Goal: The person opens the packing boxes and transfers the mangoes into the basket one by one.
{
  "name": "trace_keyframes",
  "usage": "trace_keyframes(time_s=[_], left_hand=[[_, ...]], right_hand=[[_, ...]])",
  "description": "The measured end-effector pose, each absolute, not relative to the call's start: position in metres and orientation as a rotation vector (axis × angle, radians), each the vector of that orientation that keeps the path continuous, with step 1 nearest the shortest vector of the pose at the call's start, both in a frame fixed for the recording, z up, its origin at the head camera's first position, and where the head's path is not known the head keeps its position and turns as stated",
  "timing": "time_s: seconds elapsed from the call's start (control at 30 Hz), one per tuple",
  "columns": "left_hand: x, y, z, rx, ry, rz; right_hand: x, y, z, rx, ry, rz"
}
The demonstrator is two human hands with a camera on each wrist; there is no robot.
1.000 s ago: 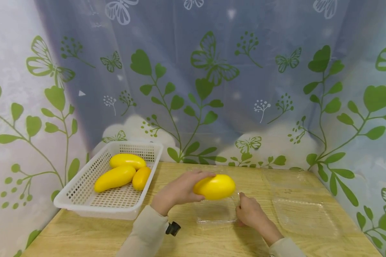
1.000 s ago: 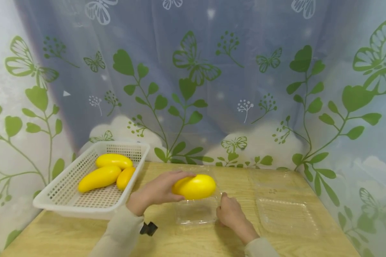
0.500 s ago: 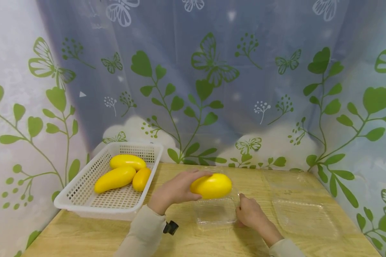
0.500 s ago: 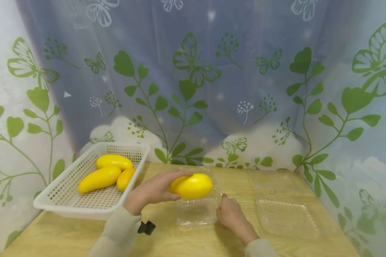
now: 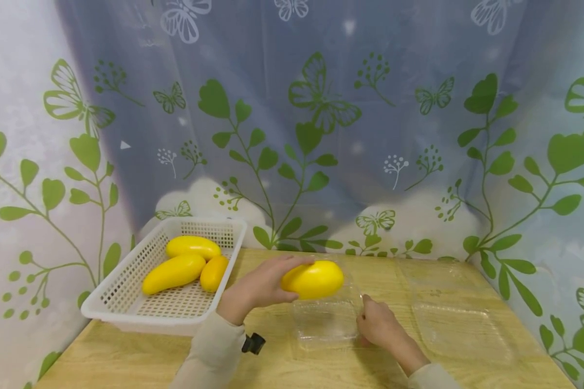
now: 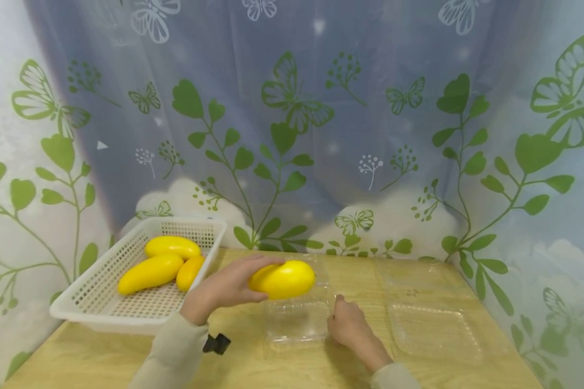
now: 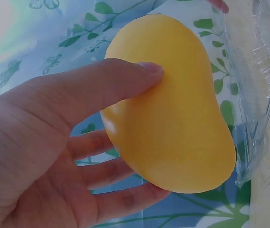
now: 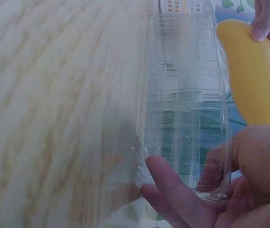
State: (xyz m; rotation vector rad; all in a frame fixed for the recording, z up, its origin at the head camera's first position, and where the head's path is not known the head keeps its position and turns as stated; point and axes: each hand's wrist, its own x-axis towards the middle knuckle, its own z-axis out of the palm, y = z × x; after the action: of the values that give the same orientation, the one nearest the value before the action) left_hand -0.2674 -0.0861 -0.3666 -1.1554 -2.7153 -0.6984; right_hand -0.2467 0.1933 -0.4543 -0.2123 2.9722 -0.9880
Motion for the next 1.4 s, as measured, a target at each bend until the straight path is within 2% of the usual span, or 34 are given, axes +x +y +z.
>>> trace_keyframes(time_s=[0.7, 1.4], left_hand=[[-0.266, -0.095, -0.357, -1.078, -2.733, -0.713], [-0.265, -0.106, -0.354, -1.015, -2.703, -0.666]], right_hand=[[-0.254, 0.208, -0.448, -0.139, 2.682, -1.312], [-0.250, 0.208, -0.448, -0.212, 2.487, -1.467]])
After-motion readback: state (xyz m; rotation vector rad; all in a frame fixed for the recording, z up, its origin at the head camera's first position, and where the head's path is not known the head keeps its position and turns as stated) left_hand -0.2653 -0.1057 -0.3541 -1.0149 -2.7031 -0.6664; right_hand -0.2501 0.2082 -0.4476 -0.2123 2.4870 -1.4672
